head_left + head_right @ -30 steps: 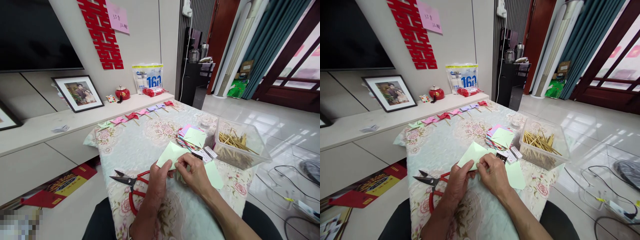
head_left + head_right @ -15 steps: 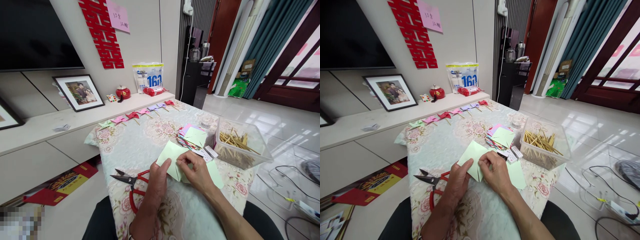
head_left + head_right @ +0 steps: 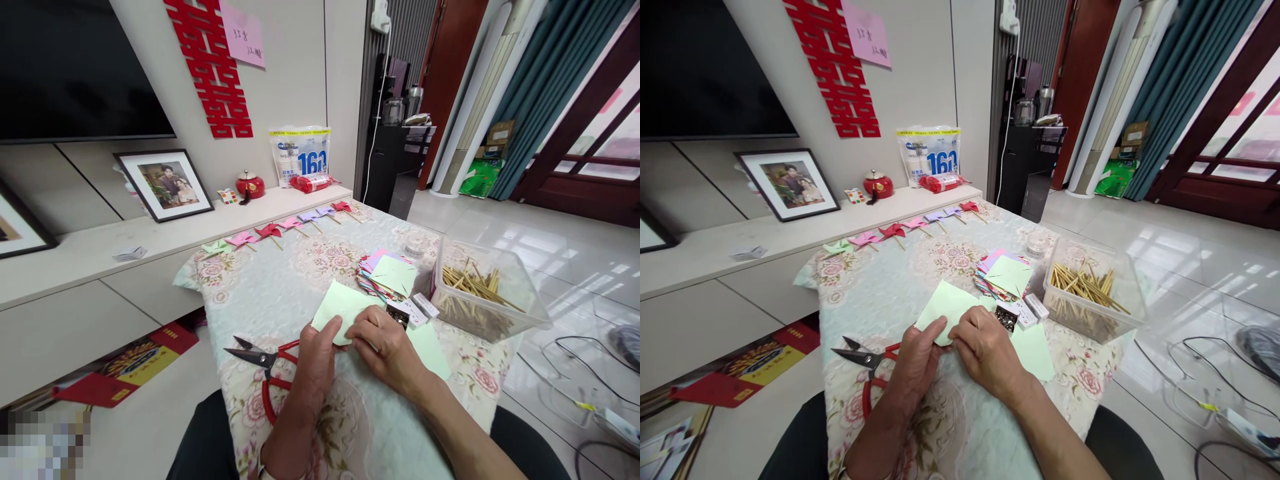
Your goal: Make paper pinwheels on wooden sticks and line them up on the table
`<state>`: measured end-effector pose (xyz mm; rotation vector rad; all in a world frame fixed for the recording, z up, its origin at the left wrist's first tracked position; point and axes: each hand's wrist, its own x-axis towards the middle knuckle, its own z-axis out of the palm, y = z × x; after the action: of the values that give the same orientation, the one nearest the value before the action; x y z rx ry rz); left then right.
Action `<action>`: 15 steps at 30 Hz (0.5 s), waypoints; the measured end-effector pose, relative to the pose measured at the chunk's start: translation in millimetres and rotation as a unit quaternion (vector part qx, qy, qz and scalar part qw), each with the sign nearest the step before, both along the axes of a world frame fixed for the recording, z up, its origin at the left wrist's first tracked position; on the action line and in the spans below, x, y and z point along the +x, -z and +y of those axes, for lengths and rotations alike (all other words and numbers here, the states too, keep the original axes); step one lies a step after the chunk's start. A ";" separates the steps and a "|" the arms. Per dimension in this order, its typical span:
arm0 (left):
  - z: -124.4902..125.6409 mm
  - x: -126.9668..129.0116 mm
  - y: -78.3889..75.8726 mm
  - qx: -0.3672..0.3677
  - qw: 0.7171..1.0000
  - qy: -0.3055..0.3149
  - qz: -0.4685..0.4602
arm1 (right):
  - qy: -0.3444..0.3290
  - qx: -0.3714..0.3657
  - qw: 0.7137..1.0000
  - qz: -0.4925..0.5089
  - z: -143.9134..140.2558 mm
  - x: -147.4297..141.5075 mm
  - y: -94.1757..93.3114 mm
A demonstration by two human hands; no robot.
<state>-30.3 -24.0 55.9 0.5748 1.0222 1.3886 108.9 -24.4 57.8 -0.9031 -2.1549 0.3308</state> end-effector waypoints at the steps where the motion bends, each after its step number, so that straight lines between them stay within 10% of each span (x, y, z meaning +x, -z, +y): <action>1: 0.4 -0.2 3.3 -0.003 1.000 0.004 0.001 | 0.001 -0.003 1.000 0.003 0.1 -0.2 -0.3; 15: -1.2 -1.3 8.7 0.030 0.999 0.037 0.025 | 0.058 -0.117 0.990 0.054 -1.9 -1.6 -5.3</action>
<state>-31.7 -25.2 47.2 0.6890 0.9925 1.3493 107.3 -26.3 63.1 -1.1114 -1.9832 0.5703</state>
